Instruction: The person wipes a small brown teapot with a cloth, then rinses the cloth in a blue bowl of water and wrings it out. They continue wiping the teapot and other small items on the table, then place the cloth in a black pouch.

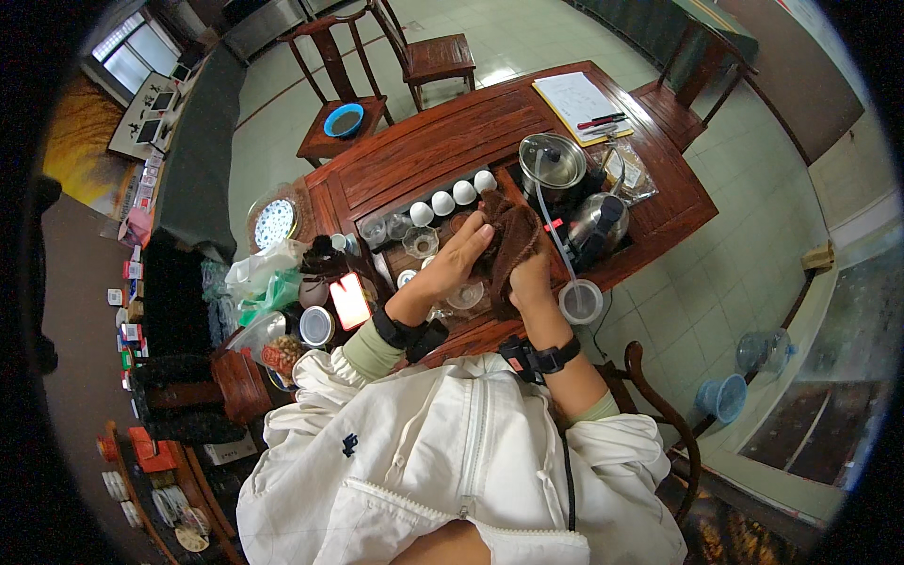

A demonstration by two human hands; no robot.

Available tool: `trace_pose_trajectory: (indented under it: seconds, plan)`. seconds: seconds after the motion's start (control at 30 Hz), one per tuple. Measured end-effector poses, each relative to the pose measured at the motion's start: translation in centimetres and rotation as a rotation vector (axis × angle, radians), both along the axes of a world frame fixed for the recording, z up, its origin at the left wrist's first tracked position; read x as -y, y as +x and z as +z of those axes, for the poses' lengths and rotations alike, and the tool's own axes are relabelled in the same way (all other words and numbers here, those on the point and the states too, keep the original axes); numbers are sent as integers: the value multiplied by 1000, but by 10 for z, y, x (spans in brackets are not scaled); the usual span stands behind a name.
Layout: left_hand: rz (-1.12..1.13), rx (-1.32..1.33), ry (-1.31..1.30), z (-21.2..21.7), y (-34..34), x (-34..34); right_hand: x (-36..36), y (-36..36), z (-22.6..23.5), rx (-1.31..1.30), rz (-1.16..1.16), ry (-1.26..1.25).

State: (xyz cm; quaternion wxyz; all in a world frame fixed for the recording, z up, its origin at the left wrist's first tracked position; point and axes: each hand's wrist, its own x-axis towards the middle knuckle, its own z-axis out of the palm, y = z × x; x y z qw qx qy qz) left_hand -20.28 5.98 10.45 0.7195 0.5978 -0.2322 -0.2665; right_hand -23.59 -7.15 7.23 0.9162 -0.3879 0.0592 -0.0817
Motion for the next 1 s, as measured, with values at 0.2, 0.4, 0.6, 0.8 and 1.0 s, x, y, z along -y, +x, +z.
trace_pose_trajectory:
  seconds: [0.2,0.4,0.6,0.8,1.0]
  plan:
    - [81,-518,-27,6,6,-4,3,-5,11,138,153,281]
    - [87,-337,25,0,2,3,-7,-8,-4,72,-7,-102]
    - [-21,53,0,-7,5,5,-5,-3,-6,92,-78,-214]
    - [-28,127,130,-13,6,5,2,-1,11,-40,4,52]
    - [-17,-4,-56,-23,11,5,7,-5,11,81,178,414]
